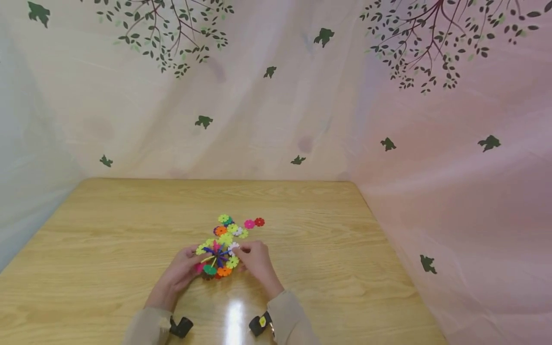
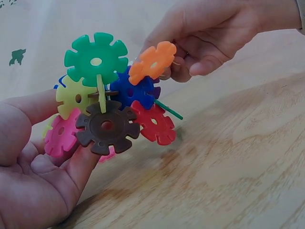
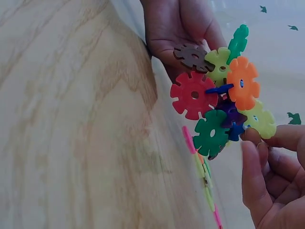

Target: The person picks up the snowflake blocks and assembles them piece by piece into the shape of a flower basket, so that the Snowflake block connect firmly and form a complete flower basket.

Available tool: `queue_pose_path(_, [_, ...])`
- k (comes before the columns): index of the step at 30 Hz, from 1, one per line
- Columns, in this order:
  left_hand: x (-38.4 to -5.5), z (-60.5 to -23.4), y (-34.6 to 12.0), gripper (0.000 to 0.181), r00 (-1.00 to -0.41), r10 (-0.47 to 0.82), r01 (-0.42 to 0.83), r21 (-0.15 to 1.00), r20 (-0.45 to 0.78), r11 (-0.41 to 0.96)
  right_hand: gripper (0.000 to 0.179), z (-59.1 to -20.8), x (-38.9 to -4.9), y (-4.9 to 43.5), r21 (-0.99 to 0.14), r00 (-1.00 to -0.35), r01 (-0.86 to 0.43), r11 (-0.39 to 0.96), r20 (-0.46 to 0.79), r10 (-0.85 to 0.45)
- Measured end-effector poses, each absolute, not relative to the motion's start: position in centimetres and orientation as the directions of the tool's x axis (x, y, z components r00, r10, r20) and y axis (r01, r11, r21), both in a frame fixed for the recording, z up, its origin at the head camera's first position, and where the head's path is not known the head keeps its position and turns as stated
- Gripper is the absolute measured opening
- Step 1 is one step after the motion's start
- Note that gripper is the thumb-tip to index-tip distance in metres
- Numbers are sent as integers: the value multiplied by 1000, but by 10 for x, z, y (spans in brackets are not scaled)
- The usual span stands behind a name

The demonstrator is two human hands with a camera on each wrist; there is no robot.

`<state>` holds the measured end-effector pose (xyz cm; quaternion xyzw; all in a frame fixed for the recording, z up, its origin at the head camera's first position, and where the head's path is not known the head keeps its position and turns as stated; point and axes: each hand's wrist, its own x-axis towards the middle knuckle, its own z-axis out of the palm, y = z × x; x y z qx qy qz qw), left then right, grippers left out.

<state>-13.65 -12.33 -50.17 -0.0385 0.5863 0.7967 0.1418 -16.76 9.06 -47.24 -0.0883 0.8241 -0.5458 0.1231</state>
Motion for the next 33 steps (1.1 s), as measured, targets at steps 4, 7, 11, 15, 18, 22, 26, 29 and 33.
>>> queue_pose_path(4, [-137, -501, -123, 10, -954, 168, -285, 922, -248, -261, 25, -472, -168, 90, -914, -961, 6, 406, -117, -250])
queue_pose_path(7, [-138, -500, -122, 14, -952, 169, -295, 916, -256, -274, 25, -473, -168, 90, -912, -967, 25, 410, -125, -221])
queue_pose_path(11, [-140, -500, -121, 42, -949, 189, -301, 900, -252, -316, 24, -474, -168, 90, -922, -975, 29, 385, -111, -191])
queue_pose_path(15, [-140, -500, -119, 64, -952, 175, -296, 899, -251, -323, 24, -478, -168, 90, -936, -985, 31, 352, -89, -149])
queue_pose_path(18, [-140, -499, -119, 66, -956, 174, -282, 907, -237, -312, 24, -478, -169, 89, -942, -991, 41, 334, -81, -107])
queue_pose_path(22, [-139, -499, -120, 67, -959, 236, -233, 913, -159, -335, 25, -478, -170, 89, -948, -995, 66, 311, -85, -48])
queue_pose_path(26, [-140, -502, -119, 76, -953, 294, -178, 923, -75, -341, 25, -478, -170, 89, -956, -995, 91, 278, -97, -8])
queue_pose_path(29, [-141, -503, -116, 82, -949, 314, -140, 942, -39, -306, 25, -477, -170, 87, -964, -995, 102, 244, -103, 9])
queue_pose_path(33, [-141, -504, -112, 89, -957, 289, -95, 972, -29, -215, 24, -475, -166, 82, -974, -994, 112, 197, -112, 14])
